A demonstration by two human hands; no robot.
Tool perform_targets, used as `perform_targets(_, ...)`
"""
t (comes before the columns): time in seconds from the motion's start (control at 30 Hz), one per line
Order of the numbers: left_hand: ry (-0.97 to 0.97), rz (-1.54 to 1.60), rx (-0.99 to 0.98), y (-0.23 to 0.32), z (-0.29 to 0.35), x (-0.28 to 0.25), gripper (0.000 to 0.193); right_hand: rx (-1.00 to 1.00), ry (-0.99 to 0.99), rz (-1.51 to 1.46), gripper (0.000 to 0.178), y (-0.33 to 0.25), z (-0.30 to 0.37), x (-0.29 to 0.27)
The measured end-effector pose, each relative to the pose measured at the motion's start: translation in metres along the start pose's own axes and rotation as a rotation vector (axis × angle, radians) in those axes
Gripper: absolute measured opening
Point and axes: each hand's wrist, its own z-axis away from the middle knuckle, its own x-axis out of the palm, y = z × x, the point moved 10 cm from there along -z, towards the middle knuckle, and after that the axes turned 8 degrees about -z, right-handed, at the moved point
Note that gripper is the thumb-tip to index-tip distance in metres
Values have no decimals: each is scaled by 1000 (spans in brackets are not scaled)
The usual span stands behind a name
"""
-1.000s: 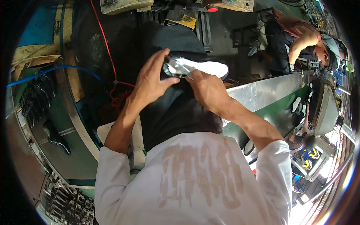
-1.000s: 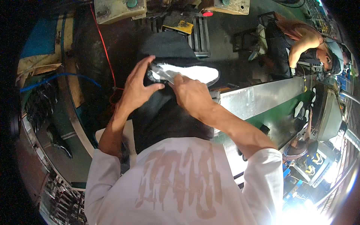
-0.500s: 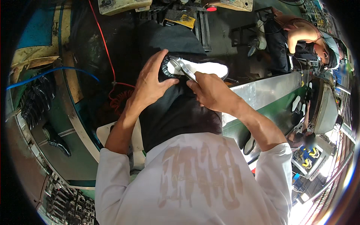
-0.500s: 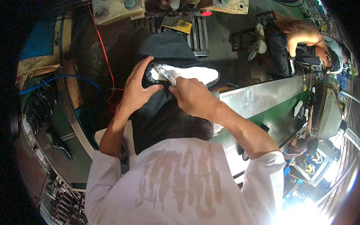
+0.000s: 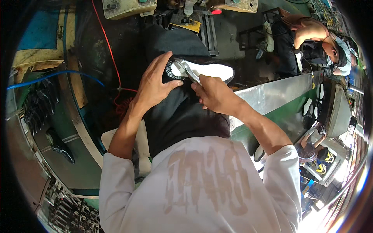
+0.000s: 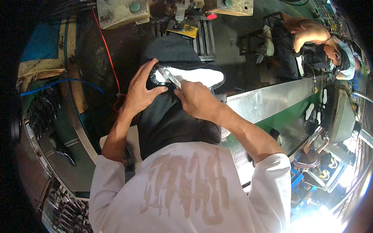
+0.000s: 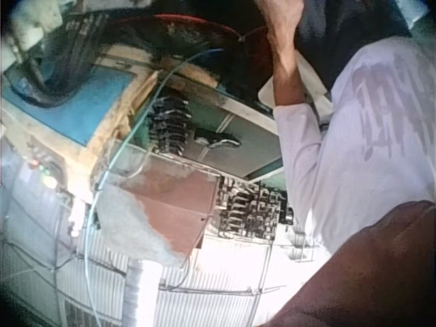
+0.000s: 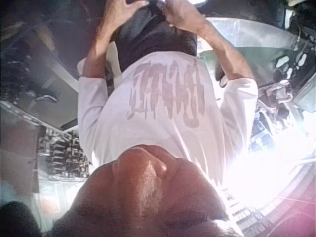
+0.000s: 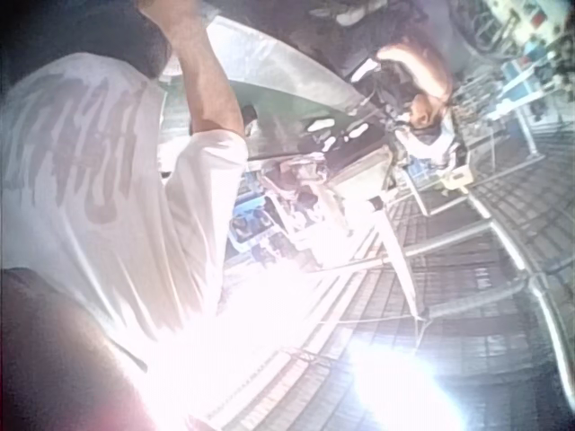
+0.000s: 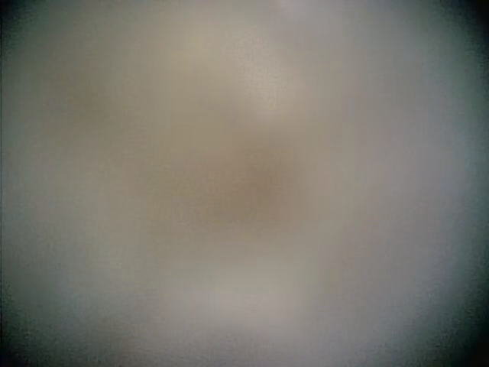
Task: Using a lasting machine and manual tools to shape and attach shoe uppers to the soles in a factory setting.
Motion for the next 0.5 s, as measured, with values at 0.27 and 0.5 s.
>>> perform_targets(0.27, -22, -61, 13, -2, -3, -8, 91, -191, 285, 117, 27, -7, 2, 16)
perform_targets(0.5, -97, -23, 32, 7, -4, -3, 96, -34, 207, 152, 29, -1, 22, 20)
